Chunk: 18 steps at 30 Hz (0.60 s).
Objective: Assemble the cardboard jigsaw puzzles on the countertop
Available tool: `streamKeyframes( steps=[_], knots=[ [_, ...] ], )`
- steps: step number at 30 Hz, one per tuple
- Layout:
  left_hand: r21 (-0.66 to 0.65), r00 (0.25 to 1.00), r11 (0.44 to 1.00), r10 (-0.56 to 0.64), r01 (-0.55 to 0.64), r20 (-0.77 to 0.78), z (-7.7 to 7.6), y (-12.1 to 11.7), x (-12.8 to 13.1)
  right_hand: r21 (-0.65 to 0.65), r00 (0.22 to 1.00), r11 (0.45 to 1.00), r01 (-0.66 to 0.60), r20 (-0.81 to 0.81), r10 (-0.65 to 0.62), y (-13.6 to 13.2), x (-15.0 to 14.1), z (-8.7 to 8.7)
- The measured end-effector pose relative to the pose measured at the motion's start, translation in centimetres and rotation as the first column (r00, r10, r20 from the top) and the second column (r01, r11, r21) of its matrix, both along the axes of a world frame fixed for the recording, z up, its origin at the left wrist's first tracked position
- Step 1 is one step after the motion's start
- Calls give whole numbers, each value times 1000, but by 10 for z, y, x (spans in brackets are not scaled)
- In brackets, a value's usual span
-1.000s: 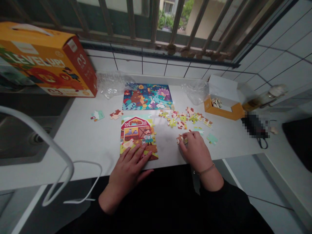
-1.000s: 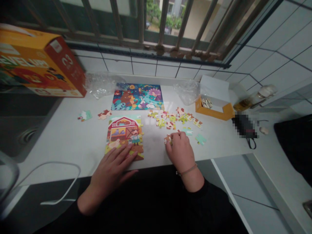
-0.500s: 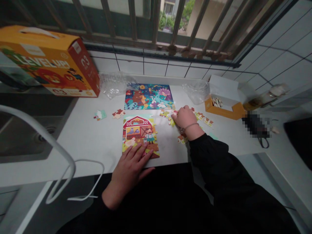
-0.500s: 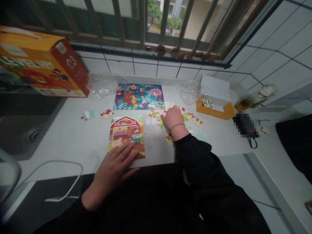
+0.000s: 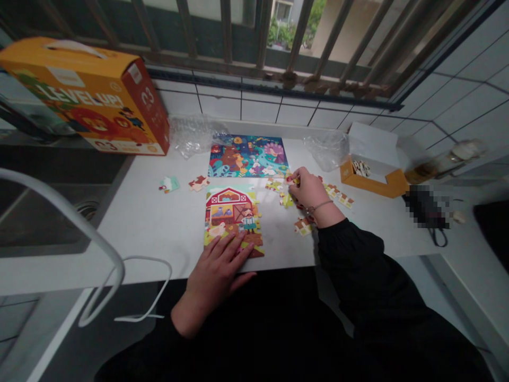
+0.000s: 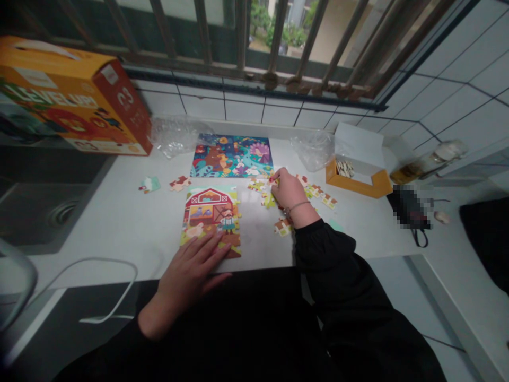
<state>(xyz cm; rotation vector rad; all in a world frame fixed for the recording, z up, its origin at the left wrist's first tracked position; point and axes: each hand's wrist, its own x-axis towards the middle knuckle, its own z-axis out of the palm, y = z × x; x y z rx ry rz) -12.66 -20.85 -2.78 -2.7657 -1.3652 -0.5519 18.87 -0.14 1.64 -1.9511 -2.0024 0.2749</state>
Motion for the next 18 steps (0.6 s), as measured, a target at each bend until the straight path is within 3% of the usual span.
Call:
streamKeyframes(
  steps=[3, 5, 8, 11, 13, 18],
  knots=[
    [-2, 1000, 1000, 1, -1, -1, 0, 0, 0, 24, 984, 995, -96, -148, 98, -15, 0, 8],
    [-6, 1000, 1000, 0, 0, -3, 0, -1, 0, -70, 941, 965, -252, -248, 228, -30, -1, 15],
    [-10, 1000, 1000, 2, -2, 3, 1, -1, 0, -236, 829, 827, -511, -388, 402, -54, -7, 22],
    [-8, 1000, 1000, 3, -3, 2, 2, -1, 1, -277, 728, 734, -621, -552, 407, -70, -16, 17],
    [-3, 1000, 1000, 2, -2, -5, 2, -1, 1, -285, 709, 732, -619, -603, 366, -75, -22, 10],
    [1, 1000, 1000, -3, 3, -17, 2, -1, 1, -266, 832, 853, -450, -473, 291, -75, -29, -10]
  ],
)
